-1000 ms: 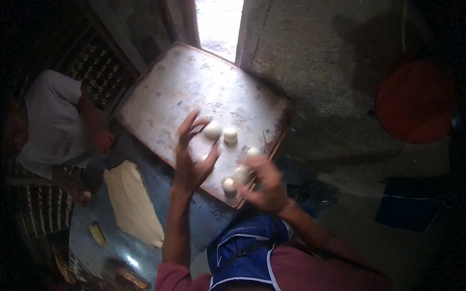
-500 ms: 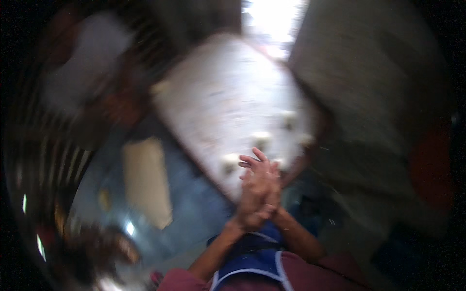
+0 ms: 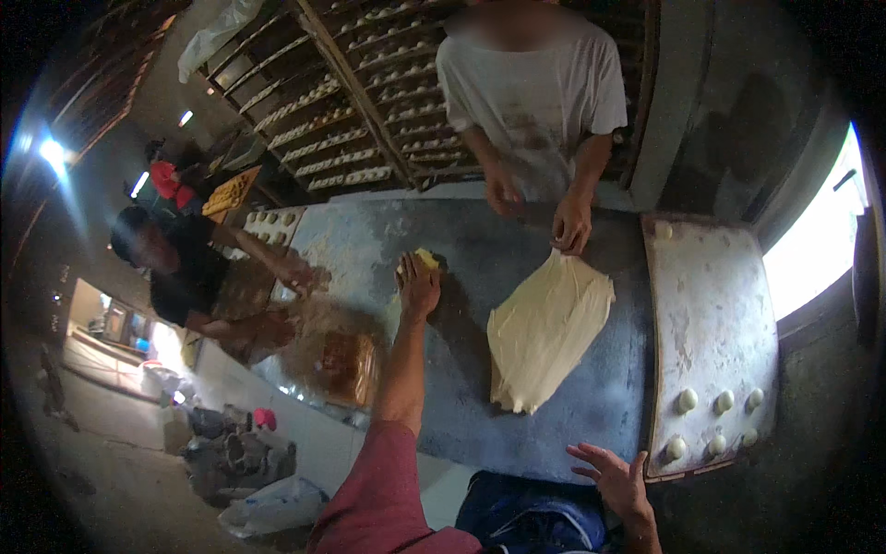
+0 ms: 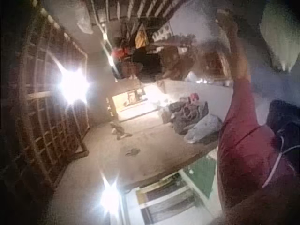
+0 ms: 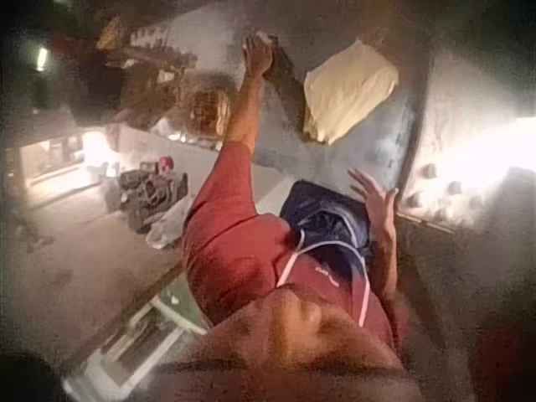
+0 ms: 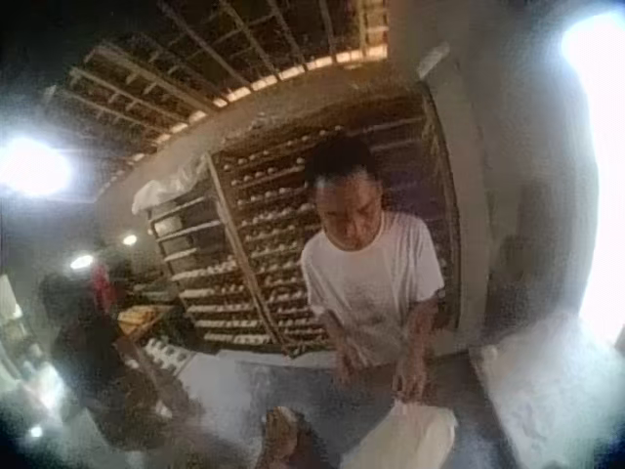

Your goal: The person repeatedly pinches off small pieces of dough from a large sheet on a metal table, rolls them into balls, and places them onto a nearby tray. Another person works alongside, also shaping dough and arranging it on trays.

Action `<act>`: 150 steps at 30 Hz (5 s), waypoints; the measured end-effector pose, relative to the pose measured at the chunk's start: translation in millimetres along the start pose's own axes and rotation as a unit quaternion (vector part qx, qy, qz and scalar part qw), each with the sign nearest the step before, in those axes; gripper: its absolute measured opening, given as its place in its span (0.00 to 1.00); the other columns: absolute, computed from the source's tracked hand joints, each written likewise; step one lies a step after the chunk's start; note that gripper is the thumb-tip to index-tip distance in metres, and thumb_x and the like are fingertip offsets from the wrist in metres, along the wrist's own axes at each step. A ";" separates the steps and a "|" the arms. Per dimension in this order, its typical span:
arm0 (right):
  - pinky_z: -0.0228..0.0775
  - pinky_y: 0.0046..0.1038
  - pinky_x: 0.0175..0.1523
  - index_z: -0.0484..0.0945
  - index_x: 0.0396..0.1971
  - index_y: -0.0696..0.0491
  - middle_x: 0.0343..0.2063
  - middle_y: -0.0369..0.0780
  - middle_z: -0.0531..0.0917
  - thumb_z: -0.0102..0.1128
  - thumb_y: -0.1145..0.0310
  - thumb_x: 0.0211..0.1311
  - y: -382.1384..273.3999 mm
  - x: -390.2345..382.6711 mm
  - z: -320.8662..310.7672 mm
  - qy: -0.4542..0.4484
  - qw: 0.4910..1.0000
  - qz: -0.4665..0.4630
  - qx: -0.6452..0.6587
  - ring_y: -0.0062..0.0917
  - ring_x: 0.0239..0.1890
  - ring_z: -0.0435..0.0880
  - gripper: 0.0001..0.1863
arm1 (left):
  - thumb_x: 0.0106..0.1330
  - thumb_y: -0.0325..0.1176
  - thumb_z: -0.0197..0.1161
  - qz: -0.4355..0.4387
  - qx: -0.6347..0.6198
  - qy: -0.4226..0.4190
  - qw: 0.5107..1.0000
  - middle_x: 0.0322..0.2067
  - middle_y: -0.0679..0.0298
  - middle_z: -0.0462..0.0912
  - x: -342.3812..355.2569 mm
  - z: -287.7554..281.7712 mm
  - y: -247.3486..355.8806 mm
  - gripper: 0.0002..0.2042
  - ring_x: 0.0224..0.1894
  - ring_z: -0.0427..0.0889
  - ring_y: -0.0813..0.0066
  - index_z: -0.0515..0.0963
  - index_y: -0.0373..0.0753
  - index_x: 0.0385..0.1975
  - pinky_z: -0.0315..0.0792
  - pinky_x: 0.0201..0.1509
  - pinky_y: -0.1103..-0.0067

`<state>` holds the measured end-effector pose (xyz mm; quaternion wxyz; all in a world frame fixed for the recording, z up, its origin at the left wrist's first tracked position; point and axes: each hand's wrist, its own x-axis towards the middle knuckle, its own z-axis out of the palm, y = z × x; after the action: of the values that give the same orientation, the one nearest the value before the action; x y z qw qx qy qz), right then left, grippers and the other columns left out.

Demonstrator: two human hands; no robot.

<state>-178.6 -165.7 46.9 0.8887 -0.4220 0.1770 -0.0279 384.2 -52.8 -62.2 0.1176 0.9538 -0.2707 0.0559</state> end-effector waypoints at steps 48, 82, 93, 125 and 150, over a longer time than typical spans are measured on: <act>0.72 0.43 0.40 0.76 0.37 0.58 0.30 0.47 0.82 0.53 0.63 0.71 88.6 92.7 6.5 0.026 0.844 0.025 -0.535 0.39 0.33 0.83 0.12 | 0.77 0.44 0.49 -0.397 -0.769 -0.472 0.169 0.21 0.71 0.73 -266.8 -6.1 174.3 0.15 0.14 0.69 0.78 0.74 0.38 0.39 0.68 0.23 0.80; 0.76 0.40 0.50 0.81 0.39 0.59 0.44 0.51 0.84 0.67 0.72 0.58 16.6 88.2 56.0 -0.109 0.827 0.174 -0.523 0.46 0.42 0.83 0.11 | 0.71 0.25 0.55 0.222 -0.159 -0.295 0.915 0.44 0.49 0.82 -256.7 -69.9 132.0 0.29 0.44 0.81 0.46 0.66 0.51 0.72 0.76 0.53 0.59; 0.57 0.48 0.56 0.72 0.46 0.59 0.47 0.51 0.72 0.71 0.59 0.57 75.1 64.7 -64.0 0.313 0.549 -0.139 -0.762 0.45 0.49 0.71 0.25 | 0.64 0.40 0.71 0.072 -0.109 0.043 0.991 0.44 0.55 0.75 -229.8 -13.3 46.3 0.22 0.48 0.73 0.53 0.71 0.38 0.51 0.65 0.55 0.59; 0.68 0.47 0.50 0.73 0.41 0.58 0.39 0.49 0.76 0.72 0.62 0.53 66.5 88.4 -118.7 0.223 0.660 -0.085 -0.713 0.47 0.43 0.76 0.22 | 0.65 0.26 0.66 0.127 -0.293 -0.052 0.946 0.35 0.53 0.70 -232.5 -10.4 35.1 0.13 0.36 0.72 0.54 0.65 0.35 0.38 0.68 0.43 0.60; 0.70 0.45 0.54 0.76 0.49 0.59 0.42 0.51 0.76 0.63 0.71 0.64 87.2 49.6 -48.8 0.367 0.621 -0.114 -0.683 0.49 0.48 0.74 0.16 | 0.60 0.23 0.67 0.235 -0.180 -0.038 0.954 0.42 0.55 0.77 -266.3 -61.6 11.9 0.13 0.47 0.77 0.53 0.74 0.34 0.42 0.71 0.53 0.63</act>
<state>-157.4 -155.7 -62.2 0.1955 -0.8792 0.4069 -0.1524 149.7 87.1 -45.8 0.2603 0.8277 -0.4972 -0.0035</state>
